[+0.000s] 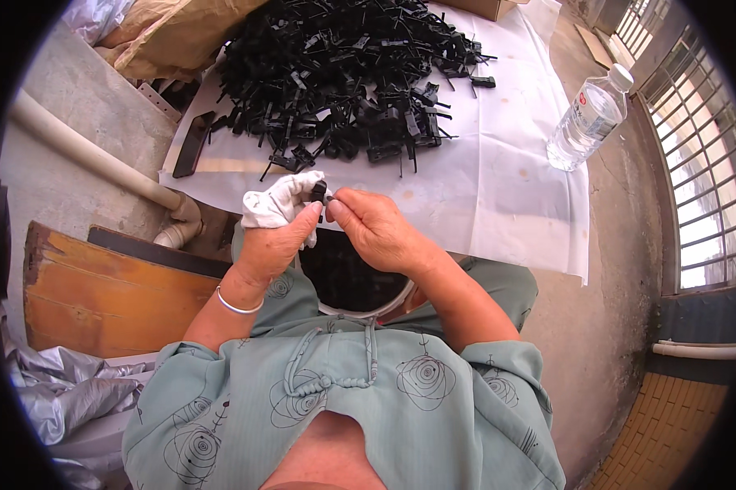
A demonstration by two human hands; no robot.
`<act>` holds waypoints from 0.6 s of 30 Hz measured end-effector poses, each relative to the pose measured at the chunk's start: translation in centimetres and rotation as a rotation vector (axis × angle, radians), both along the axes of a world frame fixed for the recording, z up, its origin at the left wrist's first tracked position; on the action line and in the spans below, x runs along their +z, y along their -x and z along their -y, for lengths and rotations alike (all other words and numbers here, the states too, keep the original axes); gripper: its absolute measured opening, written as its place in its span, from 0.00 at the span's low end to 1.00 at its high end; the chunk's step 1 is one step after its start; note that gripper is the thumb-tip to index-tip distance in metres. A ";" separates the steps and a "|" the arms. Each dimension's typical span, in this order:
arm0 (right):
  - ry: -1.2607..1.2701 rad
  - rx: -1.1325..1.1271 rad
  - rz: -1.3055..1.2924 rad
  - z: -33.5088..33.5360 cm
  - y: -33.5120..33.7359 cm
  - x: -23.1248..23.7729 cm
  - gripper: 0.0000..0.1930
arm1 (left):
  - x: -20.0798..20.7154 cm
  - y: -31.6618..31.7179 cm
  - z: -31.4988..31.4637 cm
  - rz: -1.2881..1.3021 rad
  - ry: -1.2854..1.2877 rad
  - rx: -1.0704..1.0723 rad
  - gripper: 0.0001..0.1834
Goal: Wiping small black plastic parts with a white cloth.
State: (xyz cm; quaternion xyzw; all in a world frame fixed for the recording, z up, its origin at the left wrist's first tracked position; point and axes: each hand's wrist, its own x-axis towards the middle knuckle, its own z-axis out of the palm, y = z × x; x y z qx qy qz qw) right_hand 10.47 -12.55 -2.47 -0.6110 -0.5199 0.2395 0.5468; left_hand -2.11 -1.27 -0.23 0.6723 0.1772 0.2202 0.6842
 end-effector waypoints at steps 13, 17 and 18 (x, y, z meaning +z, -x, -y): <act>0.011 -0.097 -0.126 -0.8 0.5 -2.2 0.13 | -2.1 -0.6 0.4 0.007 -0.800 0.088 0.18; -0.007 0.035 -0.213 -0.6 0.1 -1.1 0.11 | -1.9 -0.7 0.3 0.119 -0.326 0.066 0.17; 0.034 -0.018 -0.089 -0.4 0.1 -0.4 0.10 | -2.2 -0.2 -0.9 0.049 -0.366 0.018 0.15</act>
